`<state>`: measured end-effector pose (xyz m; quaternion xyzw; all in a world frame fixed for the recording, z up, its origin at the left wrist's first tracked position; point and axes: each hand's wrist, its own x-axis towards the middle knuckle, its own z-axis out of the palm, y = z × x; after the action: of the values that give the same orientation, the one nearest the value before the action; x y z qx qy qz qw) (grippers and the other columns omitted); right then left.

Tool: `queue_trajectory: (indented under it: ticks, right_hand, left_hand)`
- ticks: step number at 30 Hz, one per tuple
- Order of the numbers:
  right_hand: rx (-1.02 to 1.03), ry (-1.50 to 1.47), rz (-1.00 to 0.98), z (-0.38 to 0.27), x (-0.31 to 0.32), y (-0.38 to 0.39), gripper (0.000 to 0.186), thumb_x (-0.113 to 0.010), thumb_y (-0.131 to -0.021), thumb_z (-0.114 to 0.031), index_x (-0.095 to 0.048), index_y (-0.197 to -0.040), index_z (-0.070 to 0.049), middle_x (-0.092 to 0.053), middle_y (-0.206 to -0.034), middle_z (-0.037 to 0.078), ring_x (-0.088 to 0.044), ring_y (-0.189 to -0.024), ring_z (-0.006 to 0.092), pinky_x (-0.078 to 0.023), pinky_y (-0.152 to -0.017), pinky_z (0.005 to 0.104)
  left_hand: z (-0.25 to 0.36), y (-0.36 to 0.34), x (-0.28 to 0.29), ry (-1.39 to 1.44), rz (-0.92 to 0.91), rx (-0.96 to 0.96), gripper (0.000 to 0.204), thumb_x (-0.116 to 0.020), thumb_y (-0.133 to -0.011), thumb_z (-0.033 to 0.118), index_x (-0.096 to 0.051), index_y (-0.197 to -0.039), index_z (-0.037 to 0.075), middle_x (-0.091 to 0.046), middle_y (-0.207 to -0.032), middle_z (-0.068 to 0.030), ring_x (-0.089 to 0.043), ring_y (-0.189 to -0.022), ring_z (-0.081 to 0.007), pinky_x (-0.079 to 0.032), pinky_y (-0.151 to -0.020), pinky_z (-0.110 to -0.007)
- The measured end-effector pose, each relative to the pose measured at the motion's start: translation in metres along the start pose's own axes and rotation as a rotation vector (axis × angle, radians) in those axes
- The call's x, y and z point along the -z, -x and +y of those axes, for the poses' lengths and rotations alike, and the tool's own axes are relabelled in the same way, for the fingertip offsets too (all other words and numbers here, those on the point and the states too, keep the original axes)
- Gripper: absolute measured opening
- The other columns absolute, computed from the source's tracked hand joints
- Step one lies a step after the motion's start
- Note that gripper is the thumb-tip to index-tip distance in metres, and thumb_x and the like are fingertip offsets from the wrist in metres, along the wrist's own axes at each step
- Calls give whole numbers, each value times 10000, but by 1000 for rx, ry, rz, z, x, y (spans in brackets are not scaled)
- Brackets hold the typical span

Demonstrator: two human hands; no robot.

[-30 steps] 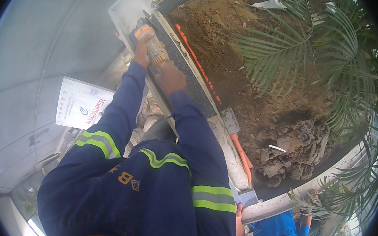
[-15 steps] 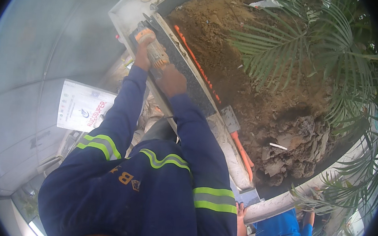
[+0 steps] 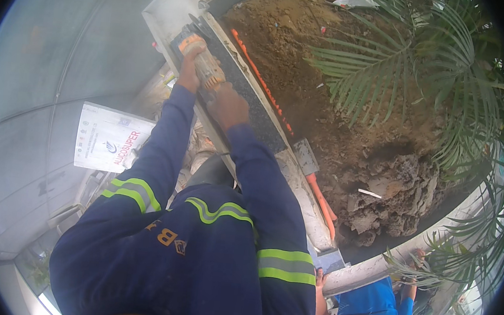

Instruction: The person uses a handheld angle grinder to cut a groove along the edge of a concrete planter. The person holds the grinder with both hands and moves it steadily along the planter's rim, creating a visible cut line.

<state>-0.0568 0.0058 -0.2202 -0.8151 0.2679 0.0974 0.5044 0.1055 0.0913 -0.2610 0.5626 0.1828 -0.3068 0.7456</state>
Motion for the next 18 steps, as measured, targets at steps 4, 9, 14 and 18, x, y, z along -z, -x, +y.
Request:
queue_trajectory:
  ticks: [4, 9, 14, 18]
  right_hand:
    - [16, 21, 23, -2, -5, -10, 373, -660, -854, -274, -589, -1060, 29, -718, -953, 265, -709, -931, 436, -547, -850, 510]
    - [25, 56, 36, -3, -9, -20, 392, -672, -859, -291, -598, -1074, 28, -722, -952, 252, -715, -938, 422, -553, -851, 496]
    - [-1, 29, -18, -3, -4, -11, 450, -701, -793, -264, -574, -1094, 46, -717, -994, 276, -709, -959, 433, -553, -851, 494]
    - [2, 32, -25, 8, 3, 8, 452, -702, -788, -267, -564, -1081, 48, -714, -980, 286, -707, -950, 438, -554, -838, 496]
  left_hand:
    - [5, -8, -1, 2, 9, 5, 515, -742, -808, 262, -526, -1229, 59, -627, -928, -183, -698, -807, -373, -602, -694, -534]
    - [12, -8, -7, -26, -8, -30, 496, -740, -812, 255, -521, -1204, 43, -636, -900, -191, -699, -792, -376, -601, -687, -535]
    - [10, 2, -8, -30, -5, -37, 490, -740, -819, 247, -518, -1204, 38, -641, -887, -192, -698, -788, -378, -601, -689, -533]
    - [0, 21, -14, -26, 21, 2, 500, -737, -817, 246, -515, -1214, 40, -638, -908, -202, -697, -805, -379, -599, -709, -532]
